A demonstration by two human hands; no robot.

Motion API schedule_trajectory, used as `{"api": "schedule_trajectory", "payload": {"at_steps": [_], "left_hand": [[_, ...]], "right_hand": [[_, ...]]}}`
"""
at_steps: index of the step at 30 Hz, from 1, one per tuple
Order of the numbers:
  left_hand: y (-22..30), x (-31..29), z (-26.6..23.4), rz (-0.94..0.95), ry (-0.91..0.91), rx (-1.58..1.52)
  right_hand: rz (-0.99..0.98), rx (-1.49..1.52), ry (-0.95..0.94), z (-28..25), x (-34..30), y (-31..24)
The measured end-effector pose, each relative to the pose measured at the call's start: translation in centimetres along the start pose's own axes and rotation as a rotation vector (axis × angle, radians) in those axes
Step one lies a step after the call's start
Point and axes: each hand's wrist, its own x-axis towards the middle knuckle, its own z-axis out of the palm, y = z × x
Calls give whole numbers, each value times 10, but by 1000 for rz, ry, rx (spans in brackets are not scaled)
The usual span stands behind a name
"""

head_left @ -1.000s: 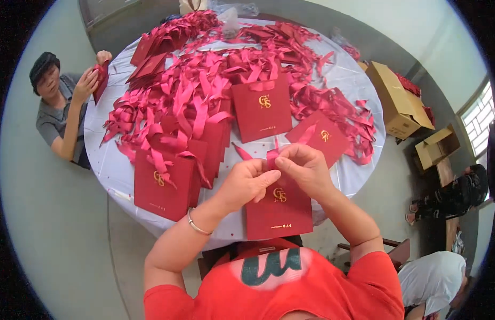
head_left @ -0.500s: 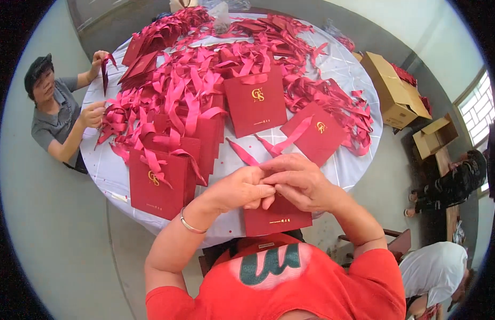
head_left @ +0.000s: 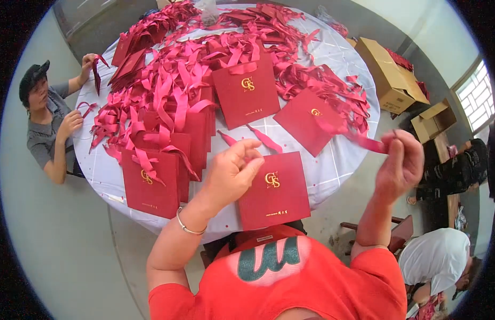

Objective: The person assembles gift bags by hand, threading ribbon handles through the bag openings and folding the bags on a table.

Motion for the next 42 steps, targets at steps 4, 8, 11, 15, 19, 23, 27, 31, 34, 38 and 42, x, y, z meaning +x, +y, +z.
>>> {"api": "schedule_trajectory", "payload": {"at_steps": [4,8,11,15,19,23,27,31,34,38,42], "left_hand": [[-2,5,4,345,160,568],[11,4,19,293,60,696],[21,10,22,144,-93,831],[27,24,26,48,-265,927],[15,42,27,131,-219,916],[10,62,23,-394,-293,363],[5,70,16,-503,-458,261],[7,68,11,-575,-459,46],[4,65,11,-590,-443,-77],[2,60,10,-605,-449,-100],[1,58,10,-586,-467,-95]], "right_hand": [[-2,-101,-427,16,-21,-15],[174,-96,-680,46,-73,9],[149,-84,-691,53,-101,22],[-89,-140,-707,53,-107,26],[-194,-181,-786,50,-111,29],[-192,-147,-754,51,-110,30],[-179,-124,-706,51,-109,29],[-213,-121,-703,52,-111,34],[-183,-106,-702,54,-110,34],[-144,-98,-728,55,-109,32],[-52,-68,-715,55,-107,31]]}}
